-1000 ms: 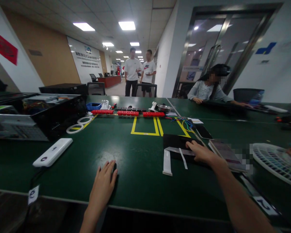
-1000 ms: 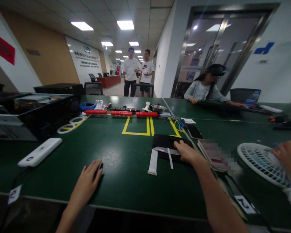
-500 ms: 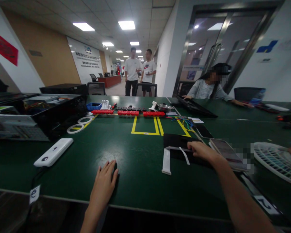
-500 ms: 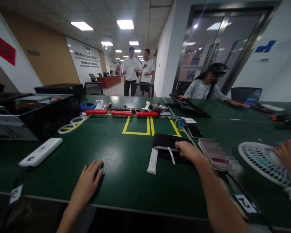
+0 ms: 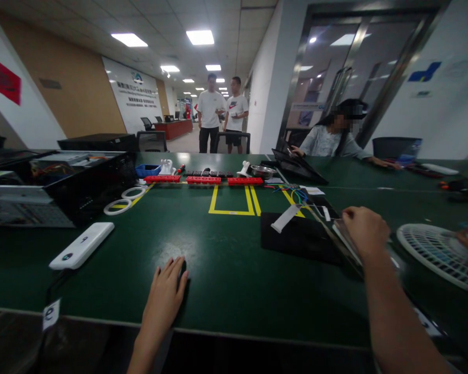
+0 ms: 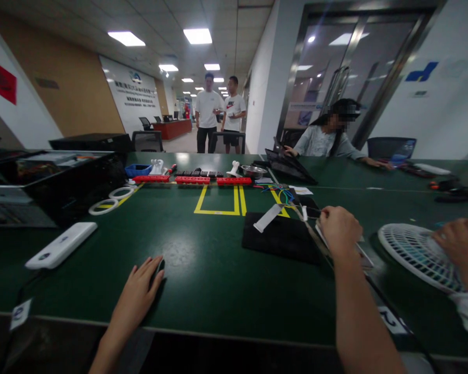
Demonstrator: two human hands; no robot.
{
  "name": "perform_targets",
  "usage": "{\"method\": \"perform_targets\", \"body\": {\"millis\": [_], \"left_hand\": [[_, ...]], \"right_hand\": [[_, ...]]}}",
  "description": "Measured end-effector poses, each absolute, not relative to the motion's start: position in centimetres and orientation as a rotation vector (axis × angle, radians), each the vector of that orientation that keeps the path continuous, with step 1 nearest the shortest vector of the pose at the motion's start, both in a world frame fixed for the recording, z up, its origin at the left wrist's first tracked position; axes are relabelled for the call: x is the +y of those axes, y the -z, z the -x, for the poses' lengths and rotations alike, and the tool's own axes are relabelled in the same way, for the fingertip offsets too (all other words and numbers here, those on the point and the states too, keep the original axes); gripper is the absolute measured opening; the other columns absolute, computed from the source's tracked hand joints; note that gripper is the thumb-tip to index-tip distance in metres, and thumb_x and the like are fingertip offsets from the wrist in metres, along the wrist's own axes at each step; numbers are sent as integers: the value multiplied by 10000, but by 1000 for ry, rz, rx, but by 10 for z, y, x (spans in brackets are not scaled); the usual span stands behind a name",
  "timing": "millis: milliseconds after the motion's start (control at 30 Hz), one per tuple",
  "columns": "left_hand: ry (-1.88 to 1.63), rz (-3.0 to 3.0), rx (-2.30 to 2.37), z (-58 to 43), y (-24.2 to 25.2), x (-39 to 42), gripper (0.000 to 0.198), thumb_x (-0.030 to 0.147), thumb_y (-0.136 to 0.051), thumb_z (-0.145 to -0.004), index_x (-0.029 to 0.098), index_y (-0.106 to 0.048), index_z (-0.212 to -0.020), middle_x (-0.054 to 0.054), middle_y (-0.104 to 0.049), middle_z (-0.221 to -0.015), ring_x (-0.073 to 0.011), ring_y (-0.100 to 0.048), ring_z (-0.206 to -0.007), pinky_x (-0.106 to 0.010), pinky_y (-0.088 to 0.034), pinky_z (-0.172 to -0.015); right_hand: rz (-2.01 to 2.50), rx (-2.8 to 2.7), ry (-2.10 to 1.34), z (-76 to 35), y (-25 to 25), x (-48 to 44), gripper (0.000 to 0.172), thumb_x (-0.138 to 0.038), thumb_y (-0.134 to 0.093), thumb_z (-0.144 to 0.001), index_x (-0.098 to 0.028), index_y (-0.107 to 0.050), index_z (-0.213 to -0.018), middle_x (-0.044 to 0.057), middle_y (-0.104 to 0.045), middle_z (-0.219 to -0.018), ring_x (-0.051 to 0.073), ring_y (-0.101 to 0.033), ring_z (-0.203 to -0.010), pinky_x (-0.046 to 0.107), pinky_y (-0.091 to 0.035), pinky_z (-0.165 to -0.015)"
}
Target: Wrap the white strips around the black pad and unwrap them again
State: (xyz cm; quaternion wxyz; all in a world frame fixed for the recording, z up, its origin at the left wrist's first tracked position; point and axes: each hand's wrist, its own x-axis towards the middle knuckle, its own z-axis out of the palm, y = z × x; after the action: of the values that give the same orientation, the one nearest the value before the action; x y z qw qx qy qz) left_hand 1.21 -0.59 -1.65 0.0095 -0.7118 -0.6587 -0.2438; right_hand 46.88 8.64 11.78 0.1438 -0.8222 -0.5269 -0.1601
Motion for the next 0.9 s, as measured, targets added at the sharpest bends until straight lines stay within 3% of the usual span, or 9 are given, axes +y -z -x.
{"method": "perform_targets", "body": {"millis": [267,400,600,733,900], "left_hand": [[782,2224,-2048,-12,17,-6,417,318,-352,-927,148,-503,-1277,-122,-554,-1303,-263,-431,-1270,-501,-279,-1054],[779,2212,-2041,-13,16,-6,400,302,-369,-918,167,-518,-1265,-111,-565,-1292,-265,-440,-1262,-499,-286,-1051],[761,2213,-2024,-13,17,-6,408,303,-373,-916,142,-518,-1262,-126,-560,-1295,-274,-443,-1260,-501,-295,-1046],[751,2212,-2024,-13,17,-6,407,301,-367,-916,139,-523,-1255,-130,-563,-1291,-279,-450,-1253,-509,-304,-1039],[756,2208,-2038,-13,17,-6,410,304,-359,-919,149,-515,-1265,-122,-559,-1297,-268,-444,-1259,-501,-299,-1043]], "right_hand": [[2517,-1185,413,-484,-113,86,393,-257,-319,-884,-100,-659,-1003,241,-623,-999,369,-597,-951,419,-451,-666],[2539,-1224,399,-476,-111,91,386,-170,-306,-861,-78,-670,-948,255,-628,-937,362,-607,-930,434,-460,-675],[2520,-1439,395,-455,-104,102,380,-141,-322,-853,-77,-660,-1015,270,-611,-970,377,-575,-977,465,-457,-702],[2485,-1532,387,-448,-97,106,376,-185,-336,-866,-76,-655,-1032,280,-595,-983,398,-553,-995,501,-427,-726],[2368,-1633,480,-448,-88,108,354,-280,-374,-884,-127,-645,-1053,253,-547,-1110,398,-447,-1128,550,-333,-869]]}}
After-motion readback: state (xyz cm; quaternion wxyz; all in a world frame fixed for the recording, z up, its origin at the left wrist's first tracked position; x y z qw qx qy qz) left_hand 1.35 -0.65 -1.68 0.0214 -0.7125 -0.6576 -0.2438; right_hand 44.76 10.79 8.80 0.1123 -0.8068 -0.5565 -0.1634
